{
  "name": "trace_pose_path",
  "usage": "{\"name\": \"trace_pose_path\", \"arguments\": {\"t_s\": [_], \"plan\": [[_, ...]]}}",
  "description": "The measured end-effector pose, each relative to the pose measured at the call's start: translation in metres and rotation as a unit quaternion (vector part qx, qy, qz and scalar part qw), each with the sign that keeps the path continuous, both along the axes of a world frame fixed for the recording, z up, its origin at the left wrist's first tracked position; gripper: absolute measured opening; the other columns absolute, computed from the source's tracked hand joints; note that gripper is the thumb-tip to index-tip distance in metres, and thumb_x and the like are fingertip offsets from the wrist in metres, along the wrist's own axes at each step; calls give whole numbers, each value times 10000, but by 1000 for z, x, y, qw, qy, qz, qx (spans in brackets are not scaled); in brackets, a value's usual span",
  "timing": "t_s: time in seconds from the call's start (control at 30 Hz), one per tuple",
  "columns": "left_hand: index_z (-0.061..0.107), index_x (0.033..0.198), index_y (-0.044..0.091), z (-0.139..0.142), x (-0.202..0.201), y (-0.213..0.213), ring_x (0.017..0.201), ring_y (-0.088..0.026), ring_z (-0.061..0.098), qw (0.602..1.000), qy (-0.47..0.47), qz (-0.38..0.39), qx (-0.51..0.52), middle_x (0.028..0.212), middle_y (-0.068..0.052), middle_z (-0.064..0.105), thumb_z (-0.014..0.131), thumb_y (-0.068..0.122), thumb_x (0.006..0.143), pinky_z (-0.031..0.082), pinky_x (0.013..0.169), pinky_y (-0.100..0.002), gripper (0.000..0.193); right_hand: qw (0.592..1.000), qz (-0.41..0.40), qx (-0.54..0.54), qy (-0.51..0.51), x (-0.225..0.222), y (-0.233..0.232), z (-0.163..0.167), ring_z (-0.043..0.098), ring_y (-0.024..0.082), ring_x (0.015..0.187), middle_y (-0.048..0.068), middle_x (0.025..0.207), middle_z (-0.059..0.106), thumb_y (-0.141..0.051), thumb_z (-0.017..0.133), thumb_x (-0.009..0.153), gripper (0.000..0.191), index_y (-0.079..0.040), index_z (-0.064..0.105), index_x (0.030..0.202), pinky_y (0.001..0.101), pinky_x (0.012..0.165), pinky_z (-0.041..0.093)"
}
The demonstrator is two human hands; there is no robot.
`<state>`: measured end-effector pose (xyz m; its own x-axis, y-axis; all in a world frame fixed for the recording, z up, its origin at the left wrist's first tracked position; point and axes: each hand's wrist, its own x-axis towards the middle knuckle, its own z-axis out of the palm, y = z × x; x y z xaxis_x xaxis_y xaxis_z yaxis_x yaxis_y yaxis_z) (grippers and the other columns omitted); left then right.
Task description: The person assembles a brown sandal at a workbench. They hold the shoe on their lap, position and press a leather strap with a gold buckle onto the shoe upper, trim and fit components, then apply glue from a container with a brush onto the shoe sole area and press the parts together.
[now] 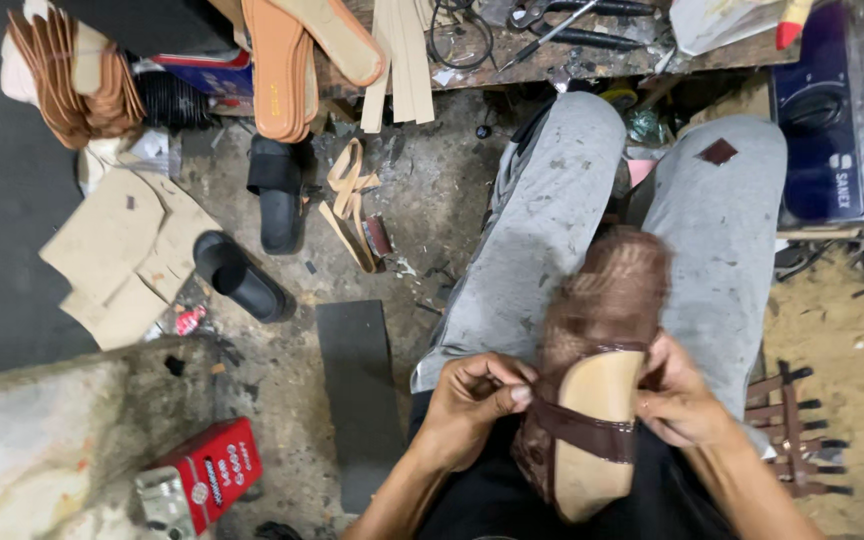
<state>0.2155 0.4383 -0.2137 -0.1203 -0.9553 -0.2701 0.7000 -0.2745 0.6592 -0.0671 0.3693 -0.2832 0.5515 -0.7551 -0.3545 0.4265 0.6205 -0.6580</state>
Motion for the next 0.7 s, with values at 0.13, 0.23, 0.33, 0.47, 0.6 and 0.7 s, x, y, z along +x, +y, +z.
{"name": "trace_pose_path", "arguments": {"t_s": [0.13, 0.23, 0.33, 0.47, 0.6, 0.7], "plan": [[699, 1156, -4, -25, -5, 13, 1090, -198, 687, 992, 112, 22, 55, 1177, -111, 716, 730, -11, 947, 559, 993, -362, 212, 992, 72, -98, 18, 22, -21, 80, 666, 132, 839, 47, 892, 632, 158, 814, 789, 519, -85, 424, 1030, 276, 717, 525], [640, 1259, 28, -46, -6, 25, 1051, -262, 713, 973, 92, -19, 209, 1194, -156, 722, 679, 57, 908, 582, 915, -430, 354, 984, 110, -117, 76, 35, -32, 117, 658, 109, 738, 47, 798, 647, 111, 825, 755, 505, -91, 424, 987, 255, 646, 510], [590, 1330, 83, -73, -4, 38, 1100, -279, 708, 960, 67, -16, 273, 1252, -151, 707, 633, 129, 902, 581, 950, -440, 433, 984, 121, -112, 69, 44, -36, 133, 645, 106, 733, 52, 786, 648, 103, 838, 757, 503, -78, 435, 997, 255, 646, 503], [587, 1320, 47, -118, -5, 43, 1095, -295, 698, 935, 209, -39, 283, 1247, -167, 697, 603, 178, 926, 571, 957, -443, 416, 987, 130, -81, 45, 44, -37, 139, 647, 118, 738, 70, 797, 665, 100, 840, 749, 501, -63, 447, 1013, 261, 657, 506], [587, 1316, 47, -144, -3, 48, 1100, -296, 690, 936, 216, -53, 272, 1247, -165, 696, 586, 207, 943, 562, 966, -440, 406, 984, 134, -110, 49, 40, -34, 138, 685, 140, 831, 69, 819, 675, 88, 833, 776, 466, -56, 459, 1013, 301, 810, 550], [587, 1313, 47, -148, 0, 51, 1103, -296, 684, 935, 216, -55, 274, 1247, -163, 695, 572, 229, 956, 556, 973, -438, 401, 979, 140, -129, 67, 40, -33, 135, 716, 153, 896, 64, 825, 684, 77, 826, 776, 454, -64, 458, 1002, 328, 884, 564]]}}
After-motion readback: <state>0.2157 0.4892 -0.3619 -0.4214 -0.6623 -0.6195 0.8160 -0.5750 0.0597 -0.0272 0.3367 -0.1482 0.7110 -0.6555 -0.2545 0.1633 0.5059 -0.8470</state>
